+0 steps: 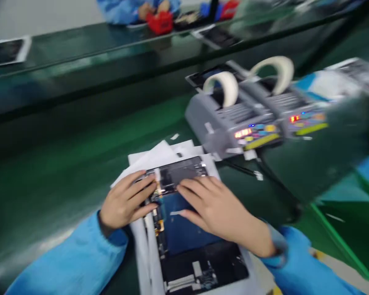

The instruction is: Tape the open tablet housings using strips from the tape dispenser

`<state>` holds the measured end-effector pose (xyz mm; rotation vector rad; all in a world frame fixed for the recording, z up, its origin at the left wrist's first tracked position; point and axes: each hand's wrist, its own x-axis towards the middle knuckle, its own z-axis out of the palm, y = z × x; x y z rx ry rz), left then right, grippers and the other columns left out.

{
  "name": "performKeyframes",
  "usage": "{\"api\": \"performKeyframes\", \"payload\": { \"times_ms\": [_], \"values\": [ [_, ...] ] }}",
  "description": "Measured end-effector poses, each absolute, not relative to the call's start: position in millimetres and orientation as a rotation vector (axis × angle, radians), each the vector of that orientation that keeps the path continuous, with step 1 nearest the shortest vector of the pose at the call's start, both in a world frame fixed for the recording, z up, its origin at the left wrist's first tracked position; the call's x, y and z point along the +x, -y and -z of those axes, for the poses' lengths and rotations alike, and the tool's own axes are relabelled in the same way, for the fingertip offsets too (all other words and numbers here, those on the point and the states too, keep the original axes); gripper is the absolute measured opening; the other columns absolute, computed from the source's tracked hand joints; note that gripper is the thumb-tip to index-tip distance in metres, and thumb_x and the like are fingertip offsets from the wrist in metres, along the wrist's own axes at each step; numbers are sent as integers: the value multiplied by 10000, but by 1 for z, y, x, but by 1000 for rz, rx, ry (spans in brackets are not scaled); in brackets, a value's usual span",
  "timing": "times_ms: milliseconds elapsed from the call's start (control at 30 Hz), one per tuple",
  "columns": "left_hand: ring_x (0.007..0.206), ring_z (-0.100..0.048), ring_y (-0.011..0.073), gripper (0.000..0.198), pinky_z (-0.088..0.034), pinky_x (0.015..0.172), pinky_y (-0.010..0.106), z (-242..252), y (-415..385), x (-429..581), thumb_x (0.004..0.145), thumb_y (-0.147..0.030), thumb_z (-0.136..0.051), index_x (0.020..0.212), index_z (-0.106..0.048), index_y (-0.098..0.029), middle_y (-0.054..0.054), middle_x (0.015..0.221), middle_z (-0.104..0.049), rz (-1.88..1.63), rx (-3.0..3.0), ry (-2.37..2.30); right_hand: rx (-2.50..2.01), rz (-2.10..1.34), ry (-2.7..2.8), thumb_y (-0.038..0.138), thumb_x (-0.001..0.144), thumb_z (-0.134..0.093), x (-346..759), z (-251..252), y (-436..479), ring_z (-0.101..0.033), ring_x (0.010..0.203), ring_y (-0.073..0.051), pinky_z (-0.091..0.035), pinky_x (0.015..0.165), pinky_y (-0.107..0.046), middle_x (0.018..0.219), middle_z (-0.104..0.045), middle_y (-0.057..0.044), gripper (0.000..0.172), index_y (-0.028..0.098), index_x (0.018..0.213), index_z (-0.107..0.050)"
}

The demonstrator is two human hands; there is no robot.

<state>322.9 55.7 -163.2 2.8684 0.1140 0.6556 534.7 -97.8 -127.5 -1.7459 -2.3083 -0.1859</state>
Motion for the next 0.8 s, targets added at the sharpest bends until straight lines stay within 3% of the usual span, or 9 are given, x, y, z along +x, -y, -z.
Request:
{"api": "performKeyframes", "payload": {
  "times_ms": [100, 333, 500, 800],
  "values": [
    [1193, -608, 316, 446, -561, 981, 457, 178, -57, 328, 952, -514, -535, 1105, -675, -120, 108, 1173, -704, -798, 2897, -132, -1650, 222, 2392, 339, 984, -431, 540, 142, 95, -561, 992, -252, -451, 815, -384, 1150, -658, -146, 379, 89, 1205, -611],
    [1165, -621, 322, 463, -575, 943, 460, 185, -54, 328, 927, -543, -568, 1059, -667, -111, 98, 1167, -706, -924, 2858, -65, -1623, 177, 2488, 344, 971, -450, 538, 141, 98, -537, 1010, -270, -415, 825, -399, 1155, -646, -136, 396, 101, 1253, -587],
    [1080, -662, 272, 342, -541, 990, 460, 181, -50, 327, 936, -458, -603, 1002, -675, -131, 65, 1093, -730, -927, 2836, -33, -1695, 148, 2496, 396, 983, -410, 535, 144, 97, -540, 953, -264, -380, 777, -392, 1173, -634, -144, 444, 106, 1272, -583],
    [1090, -623, 293, 382, -525, 952, 462, 174, -50, 326, 990, -428, -491, 1171, -637, -124, 72, 1143, -697, -671, 2932, 78, -1675, 125, 2542, 477, 982, -370, 541, 149, 84, -517, 1015, -314, -363, 765, -413, 1265, -591, -152, 561, 73, 1343, -517]
  ]
}}
